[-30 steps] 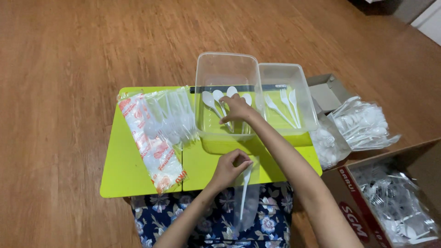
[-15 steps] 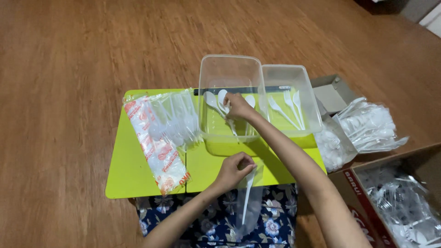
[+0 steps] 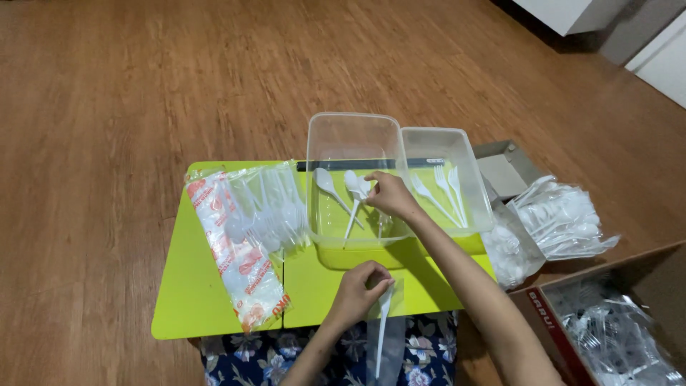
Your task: Packaging individual plastic spoons and forks into plastic sleeves and sorting them into containers
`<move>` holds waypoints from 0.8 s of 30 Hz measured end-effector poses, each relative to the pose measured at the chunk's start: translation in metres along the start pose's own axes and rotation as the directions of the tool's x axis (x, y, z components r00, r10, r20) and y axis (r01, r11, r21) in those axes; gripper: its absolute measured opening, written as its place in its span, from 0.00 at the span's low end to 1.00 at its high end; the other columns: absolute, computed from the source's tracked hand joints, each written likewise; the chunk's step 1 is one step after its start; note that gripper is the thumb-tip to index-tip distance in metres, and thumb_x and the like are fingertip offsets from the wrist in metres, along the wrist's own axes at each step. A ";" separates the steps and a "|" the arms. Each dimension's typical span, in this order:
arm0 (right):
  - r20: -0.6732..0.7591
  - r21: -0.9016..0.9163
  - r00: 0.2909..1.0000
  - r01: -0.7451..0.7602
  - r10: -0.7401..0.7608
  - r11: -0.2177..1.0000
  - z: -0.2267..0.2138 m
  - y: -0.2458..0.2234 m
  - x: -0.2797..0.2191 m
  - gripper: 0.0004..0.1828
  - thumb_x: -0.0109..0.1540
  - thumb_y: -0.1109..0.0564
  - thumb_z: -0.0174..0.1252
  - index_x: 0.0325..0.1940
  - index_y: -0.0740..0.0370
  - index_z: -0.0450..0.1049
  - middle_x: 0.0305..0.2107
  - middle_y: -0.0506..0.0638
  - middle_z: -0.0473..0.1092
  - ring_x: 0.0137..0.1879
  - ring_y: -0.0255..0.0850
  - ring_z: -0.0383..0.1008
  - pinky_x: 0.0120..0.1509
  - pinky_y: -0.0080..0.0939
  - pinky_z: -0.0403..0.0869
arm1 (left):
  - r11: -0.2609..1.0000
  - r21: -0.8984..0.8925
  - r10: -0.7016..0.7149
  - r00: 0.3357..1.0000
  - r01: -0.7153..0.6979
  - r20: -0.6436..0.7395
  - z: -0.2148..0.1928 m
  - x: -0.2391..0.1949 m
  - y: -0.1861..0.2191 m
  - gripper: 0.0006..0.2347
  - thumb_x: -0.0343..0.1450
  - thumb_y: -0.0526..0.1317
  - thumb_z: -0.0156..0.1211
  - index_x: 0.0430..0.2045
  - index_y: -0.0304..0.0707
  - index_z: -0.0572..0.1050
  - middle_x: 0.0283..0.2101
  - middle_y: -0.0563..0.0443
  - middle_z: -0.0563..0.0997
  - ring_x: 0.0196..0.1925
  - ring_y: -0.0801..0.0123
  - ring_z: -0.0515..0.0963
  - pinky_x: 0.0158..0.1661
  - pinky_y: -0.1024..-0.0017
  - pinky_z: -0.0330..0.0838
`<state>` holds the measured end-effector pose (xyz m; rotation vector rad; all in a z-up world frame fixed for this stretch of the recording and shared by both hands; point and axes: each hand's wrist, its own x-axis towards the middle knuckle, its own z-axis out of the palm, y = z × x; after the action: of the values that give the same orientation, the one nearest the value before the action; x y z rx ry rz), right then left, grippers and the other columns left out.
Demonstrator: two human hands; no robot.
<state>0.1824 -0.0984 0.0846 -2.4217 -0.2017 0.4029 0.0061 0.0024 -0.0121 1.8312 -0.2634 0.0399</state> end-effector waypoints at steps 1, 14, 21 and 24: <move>-0.060 0.000 0.998 0.025 -0.025 1.000 0.001 0.000 -0.005 0.28 0.60 0.64 0.64 0.66 0.59 0.72 0.36 0.49 0.78 0.40 0.39 0.78 0.42 0.40 0.73 | 0.999 0.015 -0.043 0.999 0.043 0.010 -0.001 -0.001 0.005 0.03 0.71 0.39 0.66 0.31 0.43 0.79 0.33 0.56 0.83 0.34 0.74 0.79 0.36 0.77 0.70; -0.487 0.873 0.866 0.477 0.116 0.103 0.082 0.110 -0.110 0.17 0.66 0.63 0.58 0.56 0.80 0.70 0.31 0.60 0.73 0.24 0.33 0.62 0.33 0.31 0.67 | 0.998 -0.021 0.064 0.997 -0.065 -0.043 0.000 -0.001 -0.002 0.04 0.69 0.38 0.69 0.33 0.42 0.84 0.35 0.55 0.85 0.37 0.73 0.82 0.38 0.77 0.73; -0.487 0.873 0.849 0.463 0.206 0.155 0.111 0.139 -0.120 0.18 0.70 0.49 0.52 0.40 0.70 0.72 0.21 0.50 0.63 0.18 0.28 0.51 0.21 0.29 0.50 | 0.994 0.017 0.107 0.994 -0.107 0.025 0.000 -0.004 0.002 0.03 0.71 0.38 0.66 0.33 0.41 0.82 0.36 0.54 0.83 0.38 0.70 0.82 0.40 0.74 0.71; -0.549 0.836 0.808 0.534 0.213 0.128 0.117 0.145 -0.113 0.17 0.72 0.51 0.49 0.42 0.69 0.72 0.25 0.51 0.63 0.26 0.35 0.57 0.31 0.35 0.57 | 0.995 0.007 0.101 0.994 -0.102 0.027 -0.002 -0.003 0.005 0.03 0.70 0.38 0.67 0.33 0.41 0.83 0.35 0.54 0.83 0.37 0.70 0.81 0.39 0.74 0.71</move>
<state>0.0423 -0.1683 -0.0672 -0.9657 0.0734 -0.3088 0.0020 0.0034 -0.0077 1.8262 -0.3758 0.0873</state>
